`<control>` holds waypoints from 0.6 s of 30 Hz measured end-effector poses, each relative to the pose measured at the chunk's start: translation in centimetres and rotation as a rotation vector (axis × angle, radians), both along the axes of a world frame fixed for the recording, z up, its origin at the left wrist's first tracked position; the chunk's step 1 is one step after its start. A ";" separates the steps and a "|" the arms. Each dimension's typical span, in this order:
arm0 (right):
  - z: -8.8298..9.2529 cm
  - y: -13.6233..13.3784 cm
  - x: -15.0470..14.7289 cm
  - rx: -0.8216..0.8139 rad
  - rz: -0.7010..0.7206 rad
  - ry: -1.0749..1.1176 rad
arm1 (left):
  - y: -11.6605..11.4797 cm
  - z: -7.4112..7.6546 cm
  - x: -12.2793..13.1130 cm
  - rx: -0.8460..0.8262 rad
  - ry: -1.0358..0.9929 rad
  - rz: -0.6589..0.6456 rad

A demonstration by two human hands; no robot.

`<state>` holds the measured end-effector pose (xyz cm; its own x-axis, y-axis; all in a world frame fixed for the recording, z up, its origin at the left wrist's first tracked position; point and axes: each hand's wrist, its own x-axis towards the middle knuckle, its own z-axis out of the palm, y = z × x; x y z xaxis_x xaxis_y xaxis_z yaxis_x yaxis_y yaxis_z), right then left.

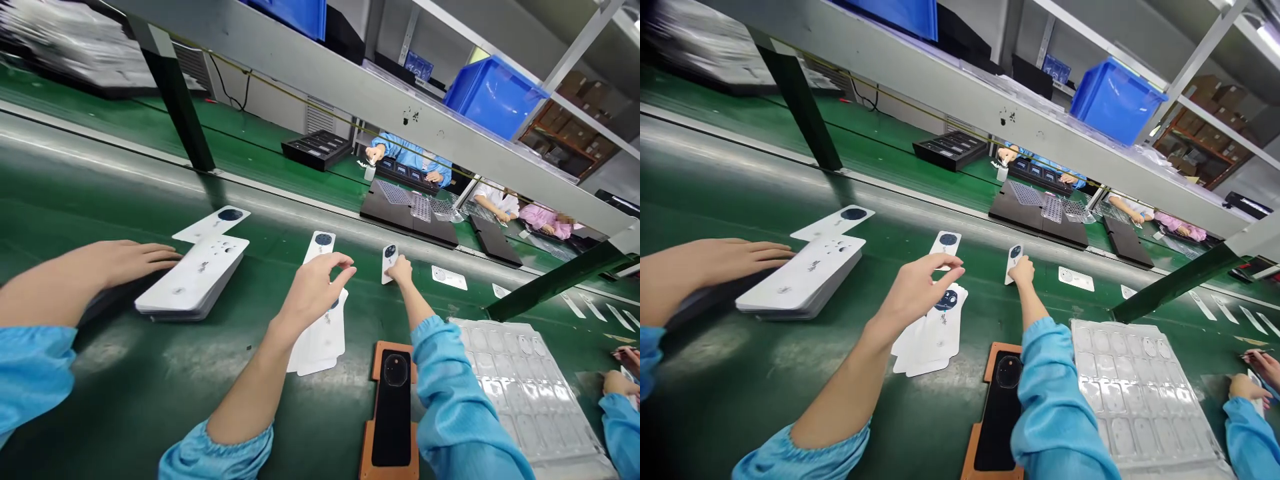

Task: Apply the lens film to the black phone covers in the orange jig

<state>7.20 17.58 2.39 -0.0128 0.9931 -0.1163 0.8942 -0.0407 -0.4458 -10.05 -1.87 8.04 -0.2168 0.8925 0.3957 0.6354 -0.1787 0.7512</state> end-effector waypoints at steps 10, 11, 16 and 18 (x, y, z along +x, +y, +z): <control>6.3 -13.5 14.2 0.338 0.657 0.247 | 2.3 -3.8 6.8 -0.076 0.195 -0.567; 5.8 -14.1 16.4 0.376 0.583 0.272 | 2.3 -4.0 7.5 -0.110 0.121 -0.599; 3.1 -13.0 30.0 0.382 -0.174 0.185 | 2.9 -4.1 8.4 -0.212 -0.272 -0.381; 2.8 -12.5 34.9 0.407 -0.380 0.162 | 2.9 -3.7 8.1 -0.258 -0.346 -0.239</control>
